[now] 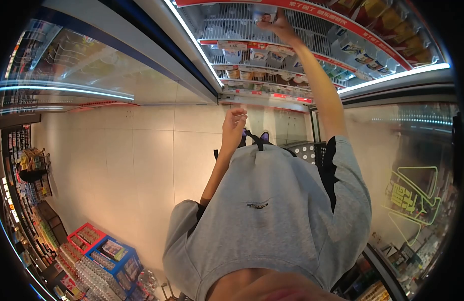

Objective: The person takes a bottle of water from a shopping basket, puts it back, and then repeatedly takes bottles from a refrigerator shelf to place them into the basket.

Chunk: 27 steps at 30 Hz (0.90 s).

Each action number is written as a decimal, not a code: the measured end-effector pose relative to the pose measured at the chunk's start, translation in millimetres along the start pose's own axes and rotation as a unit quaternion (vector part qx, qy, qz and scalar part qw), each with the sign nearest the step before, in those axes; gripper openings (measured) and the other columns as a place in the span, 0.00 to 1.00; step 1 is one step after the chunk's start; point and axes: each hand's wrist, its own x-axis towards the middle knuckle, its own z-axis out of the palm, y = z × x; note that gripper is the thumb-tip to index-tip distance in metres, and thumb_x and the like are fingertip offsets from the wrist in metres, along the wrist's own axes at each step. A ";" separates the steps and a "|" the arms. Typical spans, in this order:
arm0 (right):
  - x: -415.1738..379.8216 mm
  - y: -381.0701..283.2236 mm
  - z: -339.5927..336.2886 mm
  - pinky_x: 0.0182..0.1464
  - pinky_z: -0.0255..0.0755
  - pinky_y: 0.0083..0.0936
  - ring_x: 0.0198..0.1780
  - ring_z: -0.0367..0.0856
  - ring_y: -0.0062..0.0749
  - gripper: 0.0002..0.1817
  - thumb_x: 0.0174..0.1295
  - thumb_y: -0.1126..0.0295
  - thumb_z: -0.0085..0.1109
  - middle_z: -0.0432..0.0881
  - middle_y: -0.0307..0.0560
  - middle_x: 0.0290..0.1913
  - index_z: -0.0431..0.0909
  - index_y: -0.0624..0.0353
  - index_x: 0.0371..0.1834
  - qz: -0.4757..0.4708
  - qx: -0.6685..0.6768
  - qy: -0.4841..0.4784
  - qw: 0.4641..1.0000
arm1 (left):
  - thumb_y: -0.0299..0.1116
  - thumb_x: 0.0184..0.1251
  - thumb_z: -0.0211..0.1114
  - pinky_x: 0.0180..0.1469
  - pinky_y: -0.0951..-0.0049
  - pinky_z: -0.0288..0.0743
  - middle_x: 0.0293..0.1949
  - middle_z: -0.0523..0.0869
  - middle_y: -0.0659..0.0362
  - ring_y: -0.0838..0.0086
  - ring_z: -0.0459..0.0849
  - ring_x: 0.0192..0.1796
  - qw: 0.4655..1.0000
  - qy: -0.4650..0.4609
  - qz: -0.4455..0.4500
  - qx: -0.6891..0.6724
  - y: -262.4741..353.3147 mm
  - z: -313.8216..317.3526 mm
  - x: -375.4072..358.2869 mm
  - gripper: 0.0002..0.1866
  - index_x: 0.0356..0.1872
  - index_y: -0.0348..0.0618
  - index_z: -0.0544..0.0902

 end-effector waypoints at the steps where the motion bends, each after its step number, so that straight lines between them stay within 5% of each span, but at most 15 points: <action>1: -2.4 2.3 -1.6 0.68 0.64 0.34 0.71 0.63 0.41 0.56 0.51 0.63 0.76 0.54 0.50 0.76 0.45 0.54 0.78 -0.014 0.012 0.012 1.000 | 0.22 0.68 0.56 0.59 0.71 0.71 0.51 0.79 0.55 0.70 0.79 0.54 1.000 0.001 -0.007 0.003 -0.9 0.1 -0.3 0.14 0.53 0.38 0.72; 3: -5.7 11.4 -6.1 0.65 0.68 0.31 0.70 0.64 0.40 0.54 0.51 0.67 0.76 0.58 0.51 0.74 0.47 0.55 0.78 -0.038 0.035 0.039 0.998 | 0.22 0.68 0.56 0.58 0.71 0.71 0.51 0.79 0.55 0.71 0.79 0.53 1.000 0.004 -0.019 0.007 2.2 2.2 -0.3 0.13 0.53 0.38 0.72; 4: -1.7 29.5 -14.1 0.63 0.70 0.30 0.69 0.65 0.39 0.56 0.51 0.69 0.75 0.62 0.51 0.73 0.43 0.55 0.79 -0.089 -0.119 0.055 0.987 | 0.22 0.68 0.56 0.58 0.71 0.71 0.51 0.79 0.55 0.71 0.79 0.53 1.000 0.006 -0.025 0.008 3.5 3.8 -0.9 0.13 0.53 0.38 0.72; 7: 6.2 79.2 -31.5 0.66 0.68 0.37 0.64 0.73 0.42 0.44 0.56 0.55 0.73 0.73 0.48 0.64 0.58 0.52 0.72 -0.097 -0.242 0.021 0.965 | 0.22 0.67 0.56 0.57 0.72 0.71 0.50 0.79 0.56 0.71 0.79 0.52 1.000 -0.005 0.002 0.014 -1.8 5.1 3.8 0.13 0.52 0.38 0.73; 10: -2.5 79.6 -31.1 0.63 0.68 0.39 0.69 0.70 0.44 0.41 0.55 0.53 0.72 0.72 0.51 0.66 0.64 0.56 0.69 -0.077 -0.151 0.036 0.985 | 0.21 0.66 0.55 0.57 0.72 0.71 0.50 0.79 0.56 0.71 0.79 0.52 1.000 -0.006 -0.008 0.022 -0.7 7.6 7.0 0.14 0.52 0.37 0.72; 27: -5.7 78.0 -35.0 0.66 0.66 0.33 0.69 0.65 0.40 0.59 0.53 0.66 0.73 0.61 0.51 0.73 0.35 0.55 0.79 0.027 -0.038 -0.001 0.999 | 0.20 0.64 0.55 0.58 0.72 0.71 0.49 0.79 0.55 0.70 0.79 0.52 1.000 -0.010 -0.008 0.026 -4.3 13.1 3.6 0.15 0.52 0.38 0.73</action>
